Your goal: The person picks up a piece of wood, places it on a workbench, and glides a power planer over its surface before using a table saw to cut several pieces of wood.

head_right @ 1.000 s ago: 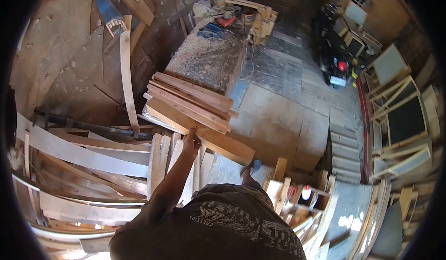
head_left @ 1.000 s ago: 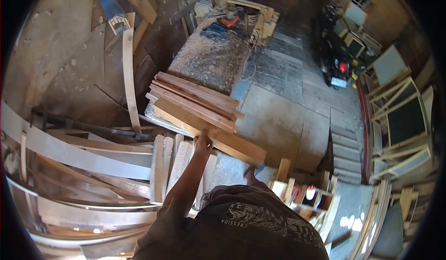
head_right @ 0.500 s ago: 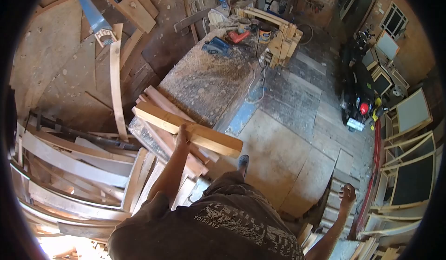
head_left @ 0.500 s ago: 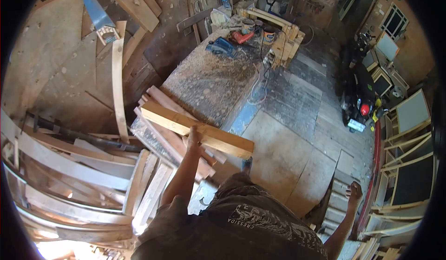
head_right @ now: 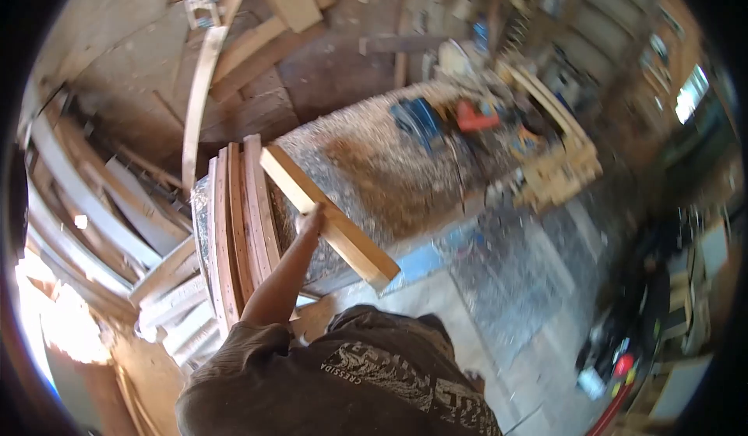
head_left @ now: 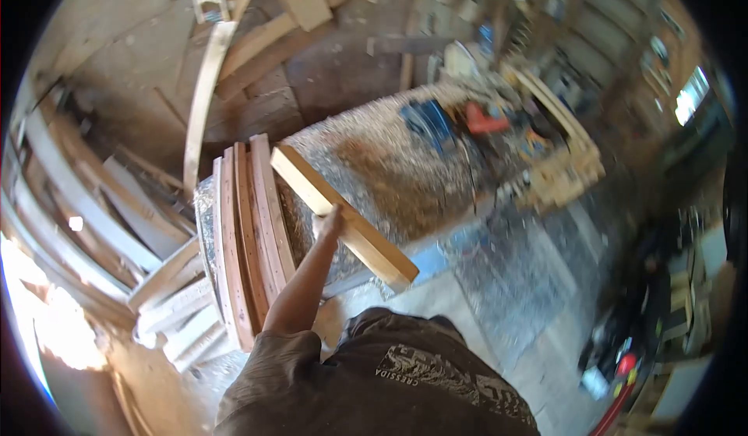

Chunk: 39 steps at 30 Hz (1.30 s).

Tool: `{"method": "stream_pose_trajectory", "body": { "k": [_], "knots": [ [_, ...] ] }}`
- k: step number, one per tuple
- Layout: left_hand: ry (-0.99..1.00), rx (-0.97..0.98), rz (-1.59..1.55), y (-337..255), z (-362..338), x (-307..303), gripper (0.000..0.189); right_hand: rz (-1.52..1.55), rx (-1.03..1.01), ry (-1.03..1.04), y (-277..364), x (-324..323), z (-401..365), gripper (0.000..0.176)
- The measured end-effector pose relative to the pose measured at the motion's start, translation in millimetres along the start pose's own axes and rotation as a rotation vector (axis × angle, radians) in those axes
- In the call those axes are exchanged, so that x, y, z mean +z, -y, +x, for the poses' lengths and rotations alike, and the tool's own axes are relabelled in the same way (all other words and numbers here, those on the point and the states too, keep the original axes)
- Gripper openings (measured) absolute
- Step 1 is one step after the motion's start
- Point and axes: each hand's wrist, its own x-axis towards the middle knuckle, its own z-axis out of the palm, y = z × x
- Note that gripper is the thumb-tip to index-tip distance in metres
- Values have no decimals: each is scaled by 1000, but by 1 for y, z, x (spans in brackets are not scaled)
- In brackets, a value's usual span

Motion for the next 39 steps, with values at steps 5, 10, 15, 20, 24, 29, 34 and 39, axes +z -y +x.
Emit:
{"method": "stream_pose_trajectory", "body": {
  "k": [5, 10, 15, 20, 24, 29, 34, 39],
  "knots": [
    [-83, -65, 95, -23, 25, 75, 58, -768, 501, -204, 159, 35, 215, 11],
    [-109, -90, 123, -45, 14, 126, 65, -1029, 624, -119, 295, 2, 369, 17],
    [-257, -157, 245, -36, 9, 186, 92, -1201, 82, 551, 372, 81, 605, 21],
    [-220, -140, 304, -7, -59, 222, 80, -1186, 33, 599, 382, 271, 773, 46],
    [-117, -197, 232, 25, -110, 233, 78, -1233, -28, 518, 336, 368, 859, 61],
    [215, -383, 102, 28, -147, 227, 84, -798, 376, 440, 323, 461, 799, 75],
    [342, -441, 9, 60, -125, 245, 89, -626, 477, 459, 310, 466, 800, 72],
    [420, -403, -144, 69, -122, 251, 81, -532, 551, 509, 307, 466, 805, 70]
  ]
}}
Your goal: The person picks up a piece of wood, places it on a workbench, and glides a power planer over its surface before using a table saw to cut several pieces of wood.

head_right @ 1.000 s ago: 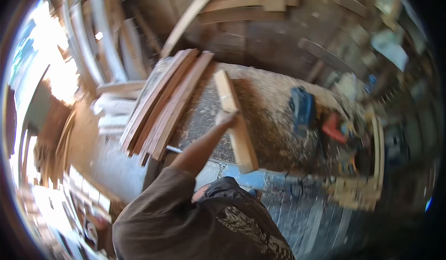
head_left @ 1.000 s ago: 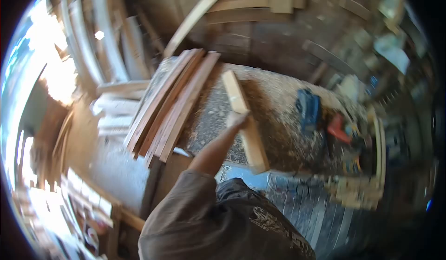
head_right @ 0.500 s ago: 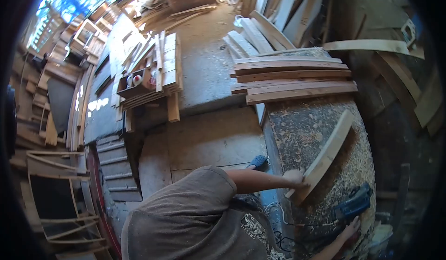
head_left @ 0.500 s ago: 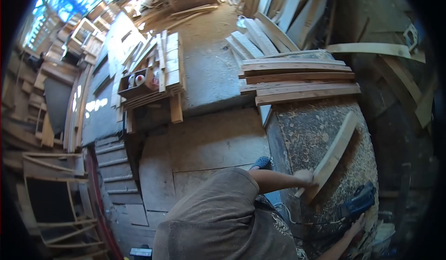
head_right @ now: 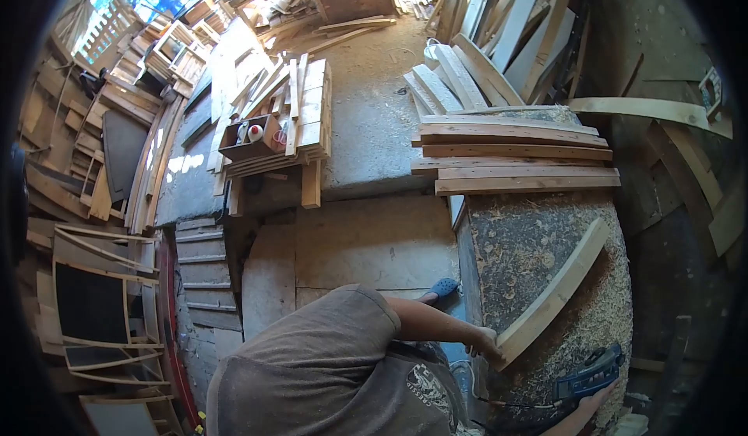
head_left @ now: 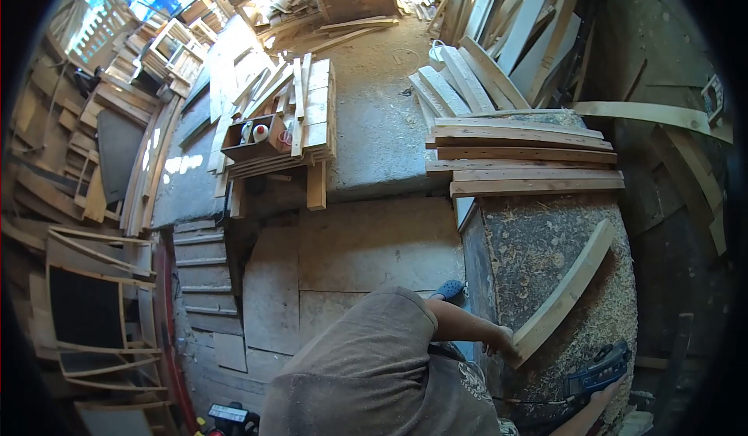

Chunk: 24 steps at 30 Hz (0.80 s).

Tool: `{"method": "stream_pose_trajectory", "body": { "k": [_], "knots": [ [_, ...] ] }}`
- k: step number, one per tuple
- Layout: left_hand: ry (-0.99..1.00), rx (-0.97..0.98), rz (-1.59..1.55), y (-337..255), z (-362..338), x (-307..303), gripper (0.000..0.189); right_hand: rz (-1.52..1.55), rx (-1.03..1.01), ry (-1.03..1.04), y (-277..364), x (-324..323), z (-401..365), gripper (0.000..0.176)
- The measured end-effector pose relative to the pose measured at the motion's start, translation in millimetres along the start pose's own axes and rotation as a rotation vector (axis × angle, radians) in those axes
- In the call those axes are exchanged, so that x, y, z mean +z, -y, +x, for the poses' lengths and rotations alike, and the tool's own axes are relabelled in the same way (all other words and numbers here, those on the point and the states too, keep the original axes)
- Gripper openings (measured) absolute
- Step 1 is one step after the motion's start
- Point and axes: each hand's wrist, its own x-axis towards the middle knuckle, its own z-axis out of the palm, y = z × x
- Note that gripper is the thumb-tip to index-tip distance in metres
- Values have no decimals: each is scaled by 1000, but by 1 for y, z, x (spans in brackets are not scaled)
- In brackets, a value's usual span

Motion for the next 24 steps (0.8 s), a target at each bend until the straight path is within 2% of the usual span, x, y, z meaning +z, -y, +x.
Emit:
{"method": "stream_pose_trajectory", "body": {
  "k": [2, 5, 6, 7, 8, 9, 11, 13, 19, 21, 24],
  "knots": [
    [16, 26, 24, 5, -3, -6, 79, 44, 22, 108, 2, -9, 10, 69],
    [81, 155, -13, 7, 0, -11, 75, 56, 13, 443, 5, -20, 16, 68],
    [72, 119, 52, 4, -2, -15, 74, 150, 73, 149, 18, 22, -24, 61],
    [83, 114, 62, 0, -6, -15, 74, 56, 24, 201, 15, 10, -13, 68],
    [71, 125, 90, -1, -7, -12, 74, -69, -2, -54, 17, 14, -19, 67],
    [63, 160, 116, -8, -17, -11, 73, -70, 8, 59, 21, 2, -22, 61],
    [56, 163, 118, -13, -13, -7, 68, -65, 4, -141, 33, 44, -90, 55],
    [18, 187, 125, -17, -22, -4, 65, -63, 0, -176, 27, 54, -143, 56],
    [148, 63, 401, -41, -18, -22, 55, -222, -33, -111, 2, 72, -255, 58],
    [134, 123, 300, -41, -23, -43, 50, -212, -11, -117, -15, 73, -276, 58],
    [-71, 181, 134, -28, -18, -81, 42, -209, 6, -85, -41, 78, -305, 59]
  ]
}}
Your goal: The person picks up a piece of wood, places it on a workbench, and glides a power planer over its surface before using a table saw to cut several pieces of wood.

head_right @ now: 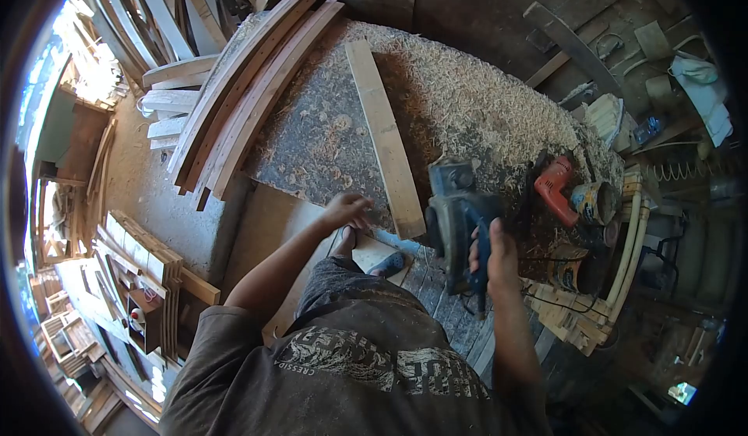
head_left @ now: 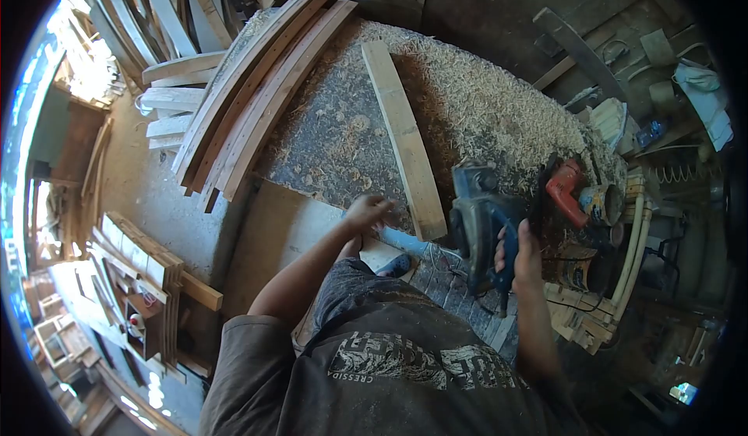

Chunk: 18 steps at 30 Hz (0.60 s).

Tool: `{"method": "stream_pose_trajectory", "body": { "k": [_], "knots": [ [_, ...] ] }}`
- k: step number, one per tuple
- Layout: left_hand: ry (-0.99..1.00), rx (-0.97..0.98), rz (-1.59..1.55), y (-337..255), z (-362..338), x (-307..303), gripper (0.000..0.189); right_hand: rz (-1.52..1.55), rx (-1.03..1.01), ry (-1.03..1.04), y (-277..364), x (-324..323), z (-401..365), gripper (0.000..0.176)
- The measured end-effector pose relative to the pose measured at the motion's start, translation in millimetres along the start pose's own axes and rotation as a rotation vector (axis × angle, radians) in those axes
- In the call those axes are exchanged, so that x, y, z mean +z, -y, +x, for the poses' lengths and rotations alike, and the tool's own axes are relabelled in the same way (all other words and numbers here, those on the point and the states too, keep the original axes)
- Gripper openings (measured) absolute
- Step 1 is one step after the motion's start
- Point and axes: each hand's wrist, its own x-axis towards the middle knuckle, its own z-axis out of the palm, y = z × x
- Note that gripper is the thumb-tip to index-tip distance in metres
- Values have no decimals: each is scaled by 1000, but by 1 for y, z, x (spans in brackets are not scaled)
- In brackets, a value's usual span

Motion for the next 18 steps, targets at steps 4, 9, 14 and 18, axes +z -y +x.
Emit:
{"method": "stream_pose_trajectory", "body": {
  "k": [4, 9, 14, 18],
  "knots": [
    [-338, 112, -103, 5, 0, -44, 36, -125, -53, 98, -33, 11, -25, 59],
    [-498, 162, -169, 9, 5, -77, 36, -243, -57, 173, -56, 16, -47, 53],
    [-537, 108, -177, 10, 13, -90, 35, -254, 7, 160, -53, 28, -40, 47],
    [-525, 97, -162, 15, 19, -94, 34, -228, 19, 133, -30, 61, -9, 47]
  ]
}}
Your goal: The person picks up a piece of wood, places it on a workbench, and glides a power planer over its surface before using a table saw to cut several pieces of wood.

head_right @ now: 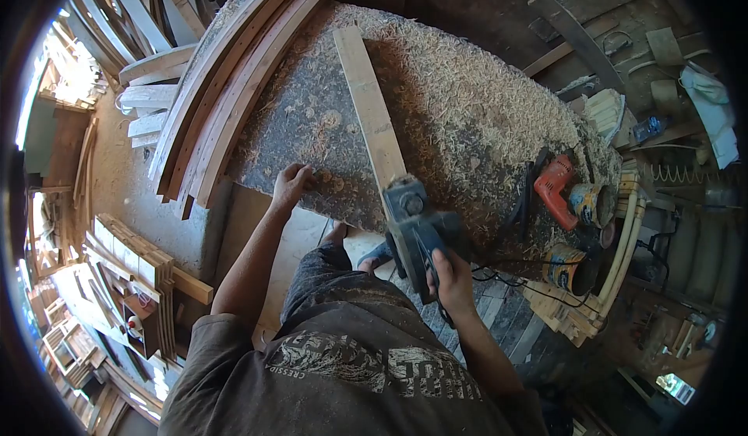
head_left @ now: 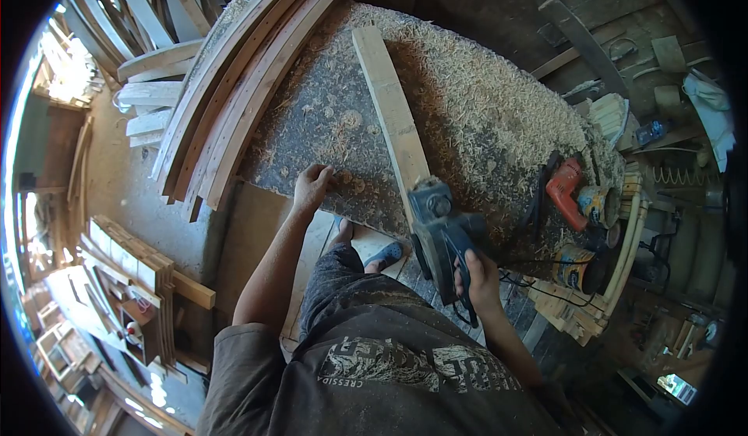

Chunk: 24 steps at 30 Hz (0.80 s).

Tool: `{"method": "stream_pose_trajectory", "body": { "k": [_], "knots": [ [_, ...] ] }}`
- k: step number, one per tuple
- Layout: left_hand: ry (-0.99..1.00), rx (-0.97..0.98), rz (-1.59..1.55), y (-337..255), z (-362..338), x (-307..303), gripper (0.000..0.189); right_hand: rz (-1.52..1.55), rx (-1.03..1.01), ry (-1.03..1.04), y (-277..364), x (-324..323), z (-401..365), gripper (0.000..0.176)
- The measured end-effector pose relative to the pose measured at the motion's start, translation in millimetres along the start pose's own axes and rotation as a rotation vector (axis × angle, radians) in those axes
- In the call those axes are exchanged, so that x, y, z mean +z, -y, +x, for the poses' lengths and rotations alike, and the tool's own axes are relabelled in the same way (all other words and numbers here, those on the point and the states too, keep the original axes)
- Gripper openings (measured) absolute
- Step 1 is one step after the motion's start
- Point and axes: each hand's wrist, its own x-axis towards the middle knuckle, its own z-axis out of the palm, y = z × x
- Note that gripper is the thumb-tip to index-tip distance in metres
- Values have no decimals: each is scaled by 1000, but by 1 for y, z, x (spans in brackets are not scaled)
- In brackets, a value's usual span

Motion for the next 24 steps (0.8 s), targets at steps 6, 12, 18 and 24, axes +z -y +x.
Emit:
{"method": "stream_pose_trajectory", "body": {
  "k": [6, 12, 18, 24],
  "knots": [
    [83, 19, 144, 4, 6, 0, 36, -53, -55, -32, 51, 37, 80, 53],
    [197, 40, 171, -6, 2, -7, 39, -65, -50, -50, 114, 80, 179, 59],
    [257, 69, 106, -17, -5, -11, 40, -66, -73, -63, 168, 117, 258, 61],
    [277, 88, 141, -20, -6, -15, 41, 3, -168, -13, 216, 152, 354, 62]
  ]
}}
